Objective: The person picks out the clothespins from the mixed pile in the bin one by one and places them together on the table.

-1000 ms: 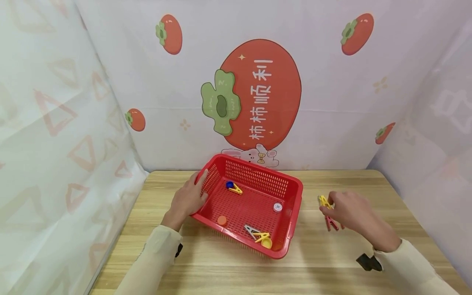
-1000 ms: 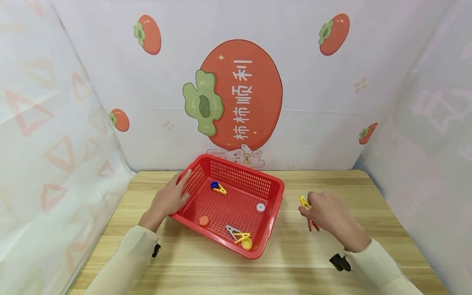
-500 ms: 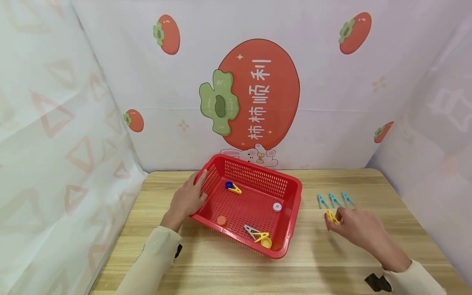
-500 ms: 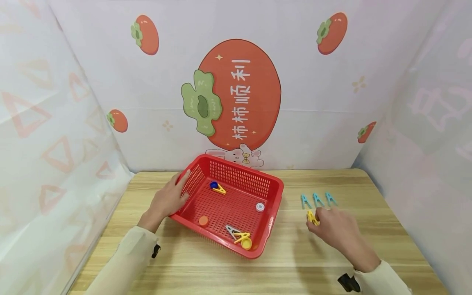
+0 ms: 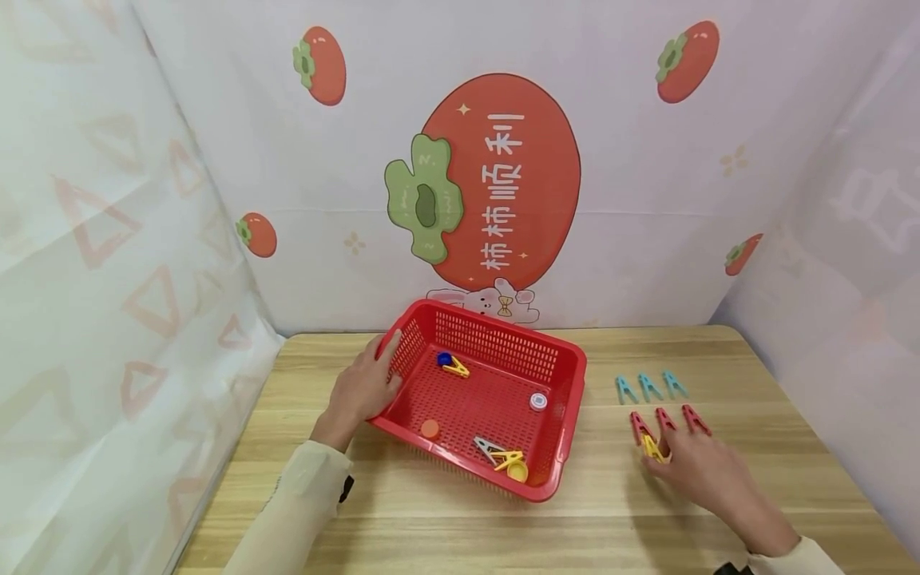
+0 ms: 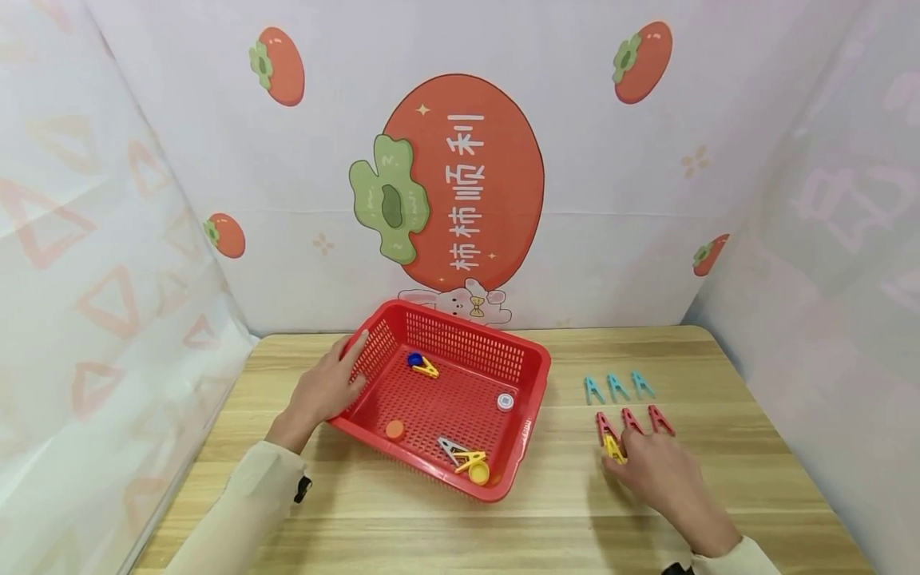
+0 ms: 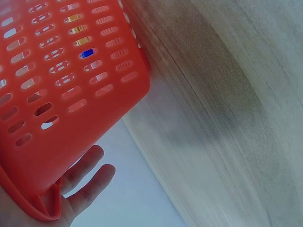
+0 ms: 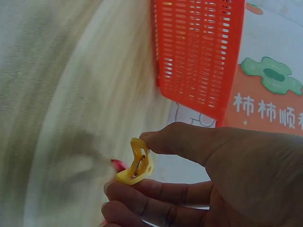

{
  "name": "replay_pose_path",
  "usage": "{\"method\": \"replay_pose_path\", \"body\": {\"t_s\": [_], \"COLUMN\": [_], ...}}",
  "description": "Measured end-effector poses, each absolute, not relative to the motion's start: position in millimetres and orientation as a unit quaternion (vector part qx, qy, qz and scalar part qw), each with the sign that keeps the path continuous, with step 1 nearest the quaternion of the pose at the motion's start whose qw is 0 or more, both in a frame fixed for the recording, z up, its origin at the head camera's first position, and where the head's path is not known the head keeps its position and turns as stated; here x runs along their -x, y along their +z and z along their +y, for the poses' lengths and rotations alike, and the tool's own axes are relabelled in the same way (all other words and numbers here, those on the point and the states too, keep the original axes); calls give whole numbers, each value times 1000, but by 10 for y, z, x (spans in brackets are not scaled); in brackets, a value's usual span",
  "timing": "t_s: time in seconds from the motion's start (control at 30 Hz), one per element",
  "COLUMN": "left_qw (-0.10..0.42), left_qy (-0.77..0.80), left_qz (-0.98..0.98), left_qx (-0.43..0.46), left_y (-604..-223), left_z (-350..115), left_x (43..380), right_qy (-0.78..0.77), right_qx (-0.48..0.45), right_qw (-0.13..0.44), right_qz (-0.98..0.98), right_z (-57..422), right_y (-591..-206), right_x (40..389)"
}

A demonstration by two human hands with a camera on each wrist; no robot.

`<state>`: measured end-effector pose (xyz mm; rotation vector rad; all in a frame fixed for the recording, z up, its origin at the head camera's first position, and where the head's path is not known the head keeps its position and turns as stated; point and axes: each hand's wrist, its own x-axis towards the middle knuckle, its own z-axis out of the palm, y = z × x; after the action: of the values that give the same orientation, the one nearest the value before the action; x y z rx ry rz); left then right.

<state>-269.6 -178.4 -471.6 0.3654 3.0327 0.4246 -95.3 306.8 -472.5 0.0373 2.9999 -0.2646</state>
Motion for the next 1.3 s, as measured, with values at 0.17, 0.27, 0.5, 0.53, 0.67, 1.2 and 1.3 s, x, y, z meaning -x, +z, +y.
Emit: {"method": "replay_pose_path", "body": {"t_s": [0.17,0.27,0.5,0.53,0.67,1.2,1.3], "left_qw": [30,26,22,22,29,31,32], "left_qy": [137,137,134,134,138,135,136], "left_qz": [983,983,983,983,983,983,983], "left_qx": [-119,-120,-125,-125,-121,-122,-121], "left_y": [-4735,-4736,-4714,-4712,-4708,-4721,-4721], "left_z": [-1781,-1781,-1776,-1776,-1778,-1787,-1787], "left_x": [2697,2705,2716,2716,2717,2716,2716], "right_qy": [-98,-121,-132,-132,-132,-115,-117], "right_qx": [-17,-35,-59,-60,-70,-73,-74], "right_qw": [66,81,115,120,131,105,105], "right_qz": [993,989,983,982,980,985,985], "right_z": [3109,3117,3113,3112,3104,3059,3061], "right_y": [-4830,-4870,-4918,-4923,-4945,-4989,-4997], "right_x": [884,854,818,814,804,789,779]}}
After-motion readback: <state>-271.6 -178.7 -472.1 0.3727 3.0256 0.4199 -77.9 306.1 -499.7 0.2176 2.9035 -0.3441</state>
